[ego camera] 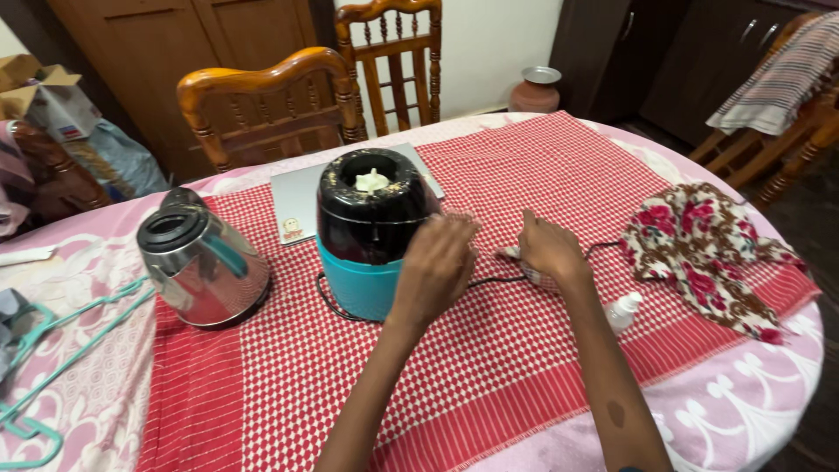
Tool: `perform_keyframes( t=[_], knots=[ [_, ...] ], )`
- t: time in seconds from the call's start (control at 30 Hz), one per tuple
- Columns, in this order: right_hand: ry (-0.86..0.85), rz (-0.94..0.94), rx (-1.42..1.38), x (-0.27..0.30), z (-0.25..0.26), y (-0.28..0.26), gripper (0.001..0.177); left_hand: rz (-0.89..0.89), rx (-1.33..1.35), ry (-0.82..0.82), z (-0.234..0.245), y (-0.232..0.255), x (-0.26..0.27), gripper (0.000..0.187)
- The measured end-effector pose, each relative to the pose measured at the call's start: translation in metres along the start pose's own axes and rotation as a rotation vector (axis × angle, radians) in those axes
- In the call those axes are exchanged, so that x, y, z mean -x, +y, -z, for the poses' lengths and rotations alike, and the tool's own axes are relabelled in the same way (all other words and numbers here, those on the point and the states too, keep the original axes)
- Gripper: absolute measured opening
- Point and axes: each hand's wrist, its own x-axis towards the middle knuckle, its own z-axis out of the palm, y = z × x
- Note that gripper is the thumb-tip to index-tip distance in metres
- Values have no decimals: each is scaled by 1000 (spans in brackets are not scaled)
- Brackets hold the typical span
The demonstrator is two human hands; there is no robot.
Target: The person wipes the exterior of a teal and black appliance with a patterned cloth, rotating it to clean all sides. They then wipe a stainless steel kettle with the same cloth, focusing on the lid and body.
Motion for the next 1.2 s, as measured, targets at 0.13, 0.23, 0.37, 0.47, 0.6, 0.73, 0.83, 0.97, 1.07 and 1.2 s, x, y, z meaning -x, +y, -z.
perform_keyframes(
  t=[0.13, 0.23, 0.37, 0.47, 0.6, 0.73, 0.83, 0.97, 1.07, 1.2],
  knots=[
    [-45, -106, 54, -24, -30, 27, 57, -5, 144, -177, -51, 18, 17, 45],
    [-8, -182, 36, -39, -56, 40, 55, 114, 228, -269, -78, 15, 31, 55],
    [36, -232, 24, -41, -73, 44, 78, 283, 305, -362, -98, 1, 51, 60],
    [8, -212, -97, -31, -61, 34, 70, 381, 398, -392, -111, -2, 56, 65],
    [59, -337, -896, -10, -28, 11, 55, 401, 475, -319, -116, 0, 51, 77],
    [-49, -202, -1376, 10, 10, 12, 39, 528, 702, -184, -100, 5, 35, 86],
    [-85, -102, -1421, 19, 22, 18, 33, 822, 1038, -169, -91, 8, 17, 78],
    [-164, -23, -1408, 21, 22, 26, 36, 944, 1135, -95, -84, 4, 3, 55],
    [-157, 107, -1512, 22, 23, 28, 36, 943, 1198, 34, -75, 6, -1, 44],
    [-392, 105, -1864, 31, 25, 14, 30, 798, 1245, 266, -53, 15, -8, 37]
  ],
)
